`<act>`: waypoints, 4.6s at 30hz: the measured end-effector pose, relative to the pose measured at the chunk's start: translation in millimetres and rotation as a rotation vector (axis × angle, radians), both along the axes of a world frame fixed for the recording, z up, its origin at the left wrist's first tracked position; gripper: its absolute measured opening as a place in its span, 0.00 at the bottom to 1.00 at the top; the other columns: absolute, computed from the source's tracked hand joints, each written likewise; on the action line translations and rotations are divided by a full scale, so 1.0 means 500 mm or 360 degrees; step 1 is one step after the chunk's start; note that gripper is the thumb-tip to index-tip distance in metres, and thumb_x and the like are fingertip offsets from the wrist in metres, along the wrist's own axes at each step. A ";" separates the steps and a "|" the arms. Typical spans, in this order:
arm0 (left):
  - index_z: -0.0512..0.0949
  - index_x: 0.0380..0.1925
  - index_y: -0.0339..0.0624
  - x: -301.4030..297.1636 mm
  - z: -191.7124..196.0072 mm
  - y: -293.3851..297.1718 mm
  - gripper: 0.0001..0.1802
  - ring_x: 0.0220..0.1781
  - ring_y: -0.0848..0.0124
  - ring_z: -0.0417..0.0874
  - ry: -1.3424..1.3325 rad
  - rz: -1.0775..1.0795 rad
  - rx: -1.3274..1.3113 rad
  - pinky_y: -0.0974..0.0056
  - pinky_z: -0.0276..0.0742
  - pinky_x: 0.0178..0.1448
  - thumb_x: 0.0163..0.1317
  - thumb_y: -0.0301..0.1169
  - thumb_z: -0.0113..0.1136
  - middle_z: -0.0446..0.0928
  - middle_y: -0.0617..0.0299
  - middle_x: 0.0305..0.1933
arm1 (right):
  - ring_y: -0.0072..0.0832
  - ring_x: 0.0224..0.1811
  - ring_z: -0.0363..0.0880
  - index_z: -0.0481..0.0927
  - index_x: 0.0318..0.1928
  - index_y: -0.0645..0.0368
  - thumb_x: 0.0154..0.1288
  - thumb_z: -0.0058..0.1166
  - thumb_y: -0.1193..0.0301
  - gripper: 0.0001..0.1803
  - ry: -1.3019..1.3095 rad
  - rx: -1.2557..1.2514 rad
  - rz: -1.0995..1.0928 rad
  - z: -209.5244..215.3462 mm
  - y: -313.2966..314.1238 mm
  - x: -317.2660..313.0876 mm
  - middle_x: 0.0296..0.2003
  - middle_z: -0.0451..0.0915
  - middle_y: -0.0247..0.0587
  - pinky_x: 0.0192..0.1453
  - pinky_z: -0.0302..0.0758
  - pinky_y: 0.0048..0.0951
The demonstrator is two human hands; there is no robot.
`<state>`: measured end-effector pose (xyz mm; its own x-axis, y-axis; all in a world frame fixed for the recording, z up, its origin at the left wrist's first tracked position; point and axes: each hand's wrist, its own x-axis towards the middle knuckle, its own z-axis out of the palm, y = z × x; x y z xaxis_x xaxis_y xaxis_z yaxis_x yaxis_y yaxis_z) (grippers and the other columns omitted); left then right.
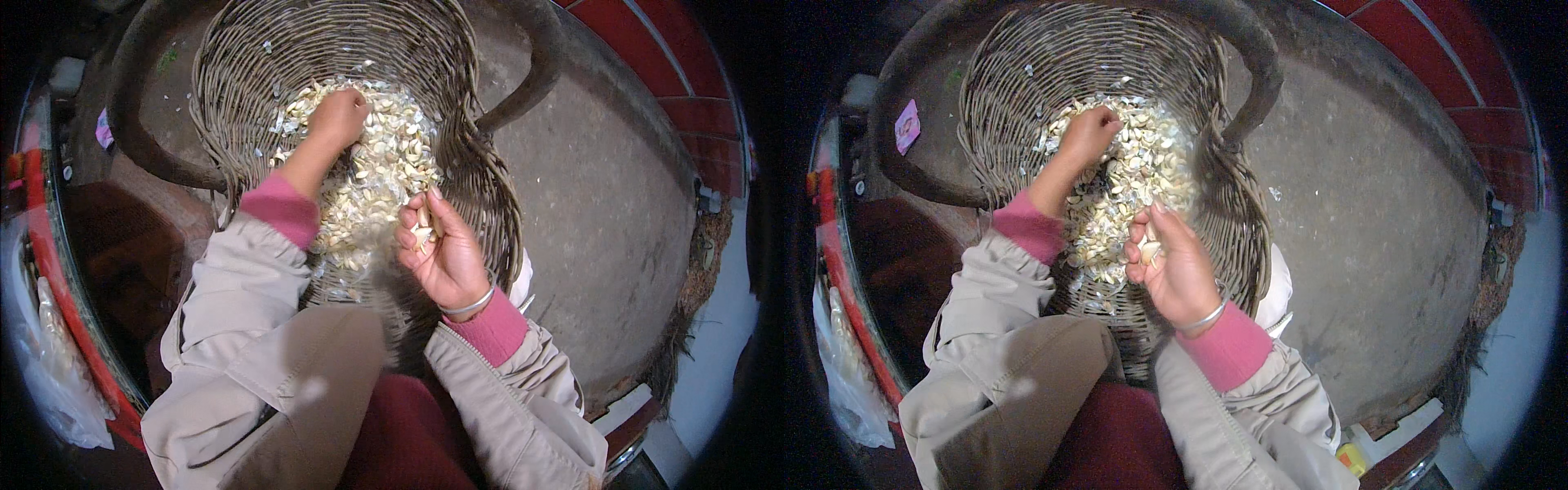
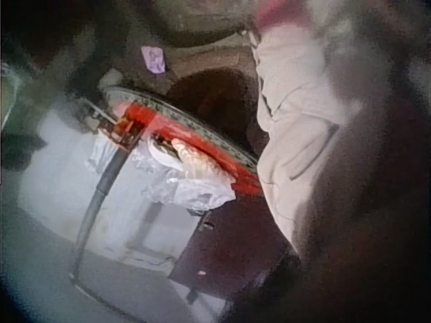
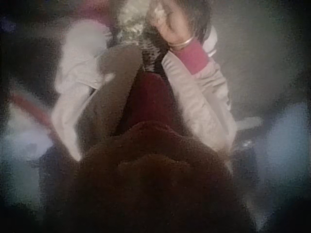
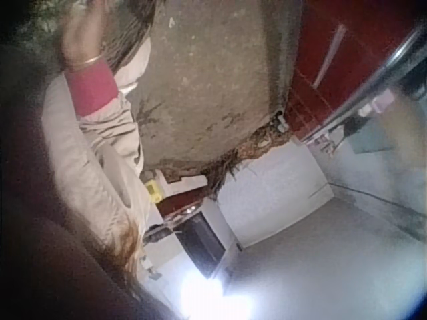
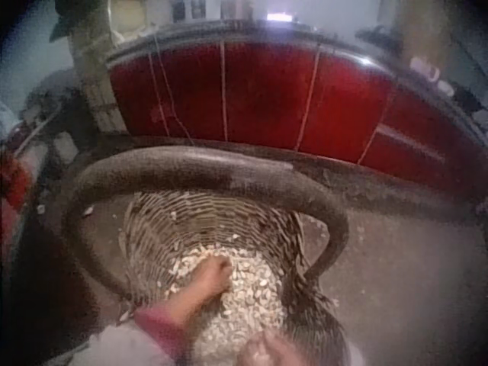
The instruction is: The person sits on the floor and peels garlic cloves by hand, placing the peeled cloves into a woven basket on their lap. They repeatedly pick up cloves, remove the skins, and drop the peeled pieces into the basket.
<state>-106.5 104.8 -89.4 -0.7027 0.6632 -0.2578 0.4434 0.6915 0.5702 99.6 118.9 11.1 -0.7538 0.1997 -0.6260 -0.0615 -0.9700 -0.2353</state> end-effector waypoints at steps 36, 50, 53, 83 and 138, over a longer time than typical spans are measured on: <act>0.70 0.39 0.44 0.334 -0.040 -0.123 0.17 0.51 0.59 0.65 0.0215 -0.0912 0.0159 0.51 0.58 0.52 0.47 0.31 0.47 0.66 0.54 0.45 | 0.20 0.23 0.66 0.70 0.34 0.59 0.55 0.42 0.73 0.06 0.0024 0.0305 -0.0501 -0.043 0.042 0.006 0.23 0.69 0.31 0.27 0.66 0.20; 0.70 0.37 0.48 0.132 0.036 -0.307 0.18 0.39 0.56 0.72 0.0408 -0.0448 -0.0650 0.59 0.70 0.38 0.40 0.27 0.55 0.69 0.55 0.38 | 0.22 0.21 0.65 0.69 0.33 0.60 0.54 0.43 0.71 0.07 0.0085 0.0228 -0.0361 -0.041 0.035 0.000 0.19 0.67 0.31 0.23 0.63 0.20; 0.70 0.38 0.48 0.120 0.071 -0.313 0.19 0.34 0.58 0.74 0.0132 -0.0072 -0.0253 0.61 0.70 0.36 0.41 0.26 0.55 0.71 0.54 0.35 | 0.22 0.20 0.64 0.69 0.34 0.60 0.55 0.42 0.71 0.07 0.0211 0.0192 -0.0285 -0.044 0.029 -0.003 0.19 0.67 0.31 0.23 0.62 0.20; 0.56 0.52 0.34 0.195 0.182 -0.267 0.27 0.54 0.51 0.63 -0.2511 0.0559 0.2075 0.51 0.59 0.57 0.47 0.24 0.36 0.60 0.44 0.53 | 0.19 0.20 0.62 0.66 0.41 0.59 0.58 0.40 0.73 0.09 0.0212 0.0378 0.0184 -0.033 -0.008 -0.011 0.20 0.65 0.30 0.19 0.59 0.17; 0.57 0.52 0.36 0.205 0.161 -0.257 0.21 0.51 0.59 0.68 -0.2420 0.0724 0.1869 0.60 0.67 0.51 0.57 0.28 0.32 0.63 0.47 0.51 | 0.16 0.13 0.63 0.69 0.36 0.57 0.53 0.49 0.72 0.09 -0.0150 0.1126 0.0490 -0.008 -0.052 -0.016 0.16 0.67 0.29 0.13 0.58 0.16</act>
<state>-4.0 -23.7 -9.0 -0.5004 0.7916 -0.3508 -0.8384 -0.3420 0.4243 91.4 92.8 7.3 -0.7902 0.3659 -0.4916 0.2374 -0.5569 -0.7959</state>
